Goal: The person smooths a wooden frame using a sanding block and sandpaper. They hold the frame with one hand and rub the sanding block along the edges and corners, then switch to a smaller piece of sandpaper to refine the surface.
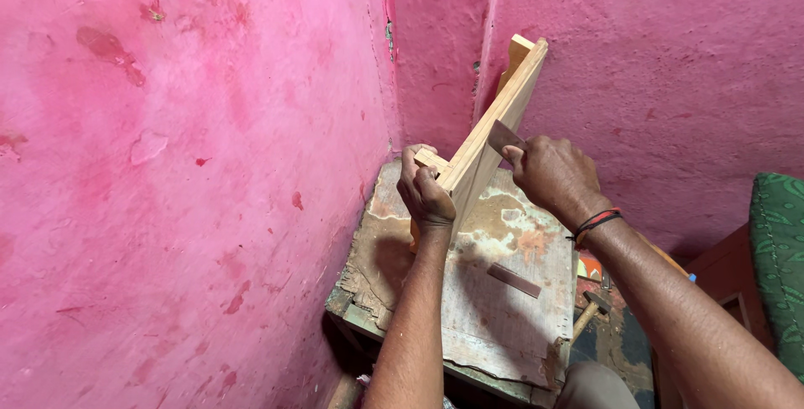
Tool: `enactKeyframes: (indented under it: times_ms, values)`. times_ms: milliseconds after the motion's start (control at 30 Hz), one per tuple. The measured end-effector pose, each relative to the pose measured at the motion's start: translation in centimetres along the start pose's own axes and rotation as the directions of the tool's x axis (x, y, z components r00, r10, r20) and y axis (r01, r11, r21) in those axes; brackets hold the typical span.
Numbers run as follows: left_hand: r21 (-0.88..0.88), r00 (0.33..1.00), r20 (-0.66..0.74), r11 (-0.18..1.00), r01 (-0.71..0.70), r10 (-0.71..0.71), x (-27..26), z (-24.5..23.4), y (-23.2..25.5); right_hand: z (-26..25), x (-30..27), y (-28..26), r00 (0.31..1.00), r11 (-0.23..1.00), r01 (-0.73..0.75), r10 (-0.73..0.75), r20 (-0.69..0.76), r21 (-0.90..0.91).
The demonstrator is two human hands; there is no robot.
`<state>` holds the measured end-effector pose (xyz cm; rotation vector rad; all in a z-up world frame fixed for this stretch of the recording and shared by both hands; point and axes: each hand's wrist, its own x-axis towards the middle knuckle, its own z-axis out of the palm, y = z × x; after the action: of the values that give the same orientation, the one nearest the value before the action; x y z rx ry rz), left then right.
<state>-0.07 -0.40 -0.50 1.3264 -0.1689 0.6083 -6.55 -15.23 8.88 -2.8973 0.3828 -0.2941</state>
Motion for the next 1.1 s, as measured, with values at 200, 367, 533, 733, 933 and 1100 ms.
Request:
enactKeyframes:
  times_ms: [200, 367, 533, 733, 933, 1100]
  values:
    - [0.002, 1.000, -0.008, 1.000, -0.026, 0.026, 0.1, 0.0, 0.1, 0.8, 0.5, 0.0, 1.000, 1.000, -0.008, 0.008, 0.007, 0.012]
    - [0.009, 1.000, -0.014, 1.000, -0.016, 0.017, -0.1, 0.0, 0.3, 1.3, 0.2, -0.3, 0.999, 0.999, 0.015, -0.013, -0.044, 0.043]
    - [0.062, 0.999, -0.010, 0.998, -0.032, 0.033, -0.2, 0.1, 0.3, 1.4, -1.5, -1.7, 0.999, 0.999, -0.040, 0.039, 0.034, 0.033]
    - [0.109, 0.998, -0.014, 0.992, -0.058, 0.060, -0.2, 0.2, 0.4, 1.7, -2.6, -2.4, 1.000, 1.000, -0.022, 0.022, -0.013, 0.003]
    - [0.086, 0.998, -0.021, 0.994, -0.064, 0.066, -0.3, 0.3, 0.2, 2.1, -3.5, -2.5, 0.997, 1.000, 0.017, -0.016, -0.078, 0.010]
    - [0.076, 0.999, -0.040, 0.997, -0.023, 0.026, -0.3, 0.2, 0.4, 1.5, -5.2, -4.2, 0.995, 0.994, -0.082, 0.077, 0.058, 0.073]
